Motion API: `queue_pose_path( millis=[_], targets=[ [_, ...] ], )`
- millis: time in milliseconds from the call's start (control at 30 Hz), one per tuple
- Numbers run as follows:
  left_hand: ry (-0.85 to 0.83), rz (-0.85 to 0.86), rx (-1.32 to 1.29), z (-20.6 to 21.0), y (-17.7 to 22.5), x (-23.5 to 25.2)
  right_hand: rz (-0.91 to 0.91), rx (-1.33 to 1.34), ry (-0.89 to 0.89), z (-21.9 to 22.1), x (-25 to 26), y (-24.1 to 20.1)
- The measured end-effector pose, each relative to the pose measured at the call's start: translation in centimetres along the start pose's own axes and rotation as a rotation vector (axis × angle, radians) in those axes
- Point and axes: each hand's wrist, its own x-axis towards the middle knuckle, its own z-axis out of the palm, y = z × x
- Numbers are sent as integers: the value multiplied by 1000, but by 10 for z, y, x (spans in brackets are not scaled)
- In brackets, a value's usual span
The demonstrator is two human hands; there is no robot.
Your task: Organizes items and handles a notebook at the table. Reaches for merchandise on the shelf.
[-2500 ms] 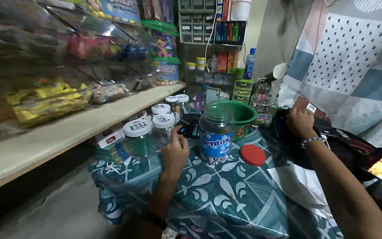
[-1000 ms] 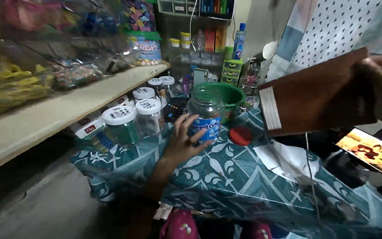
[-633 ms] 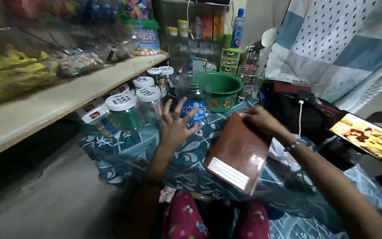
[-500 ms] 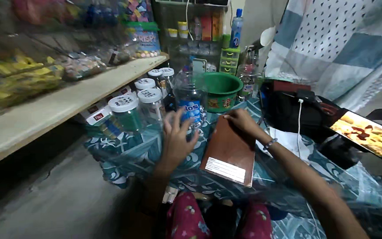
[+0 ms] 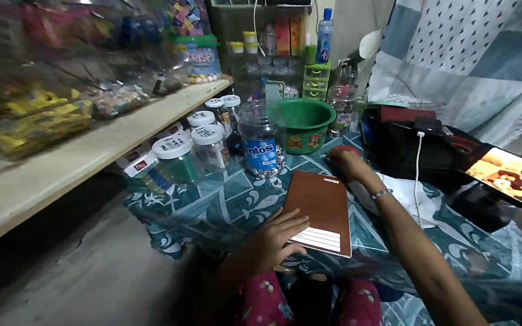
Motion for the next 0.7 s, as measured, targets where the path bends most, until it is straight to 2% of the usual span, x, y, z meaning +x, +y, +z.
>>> queue_pose_path(
  millis=[100, 233, 267, 367, 467, 567, 700],
  targets=[
    [-19, -32, -35, -4, 3, 1, 61, -2, 29, -6, 3, 0],
    [87, -49, 18, 6, 12, 2, -46, 30, 209, -20, -6, -23],
    [119, -113, 13, 6, 18, 2, -66, 45, 251, -24, -9, -29],
    [244, -494, 68, 3, 43, 11, -131, 80, 374, -32, -19, -39],
    [451, -662, 100, 13, 47, 15, -148, 95, 481, -39, -30, -50],
    [665, -813, -2, 22, 52, 15, -109, 127, 417, -49, -52, -67],
    [801, -950, -287, 22, 63, 15, -32, 187, 83, -48, -77, -80]
  ],
)
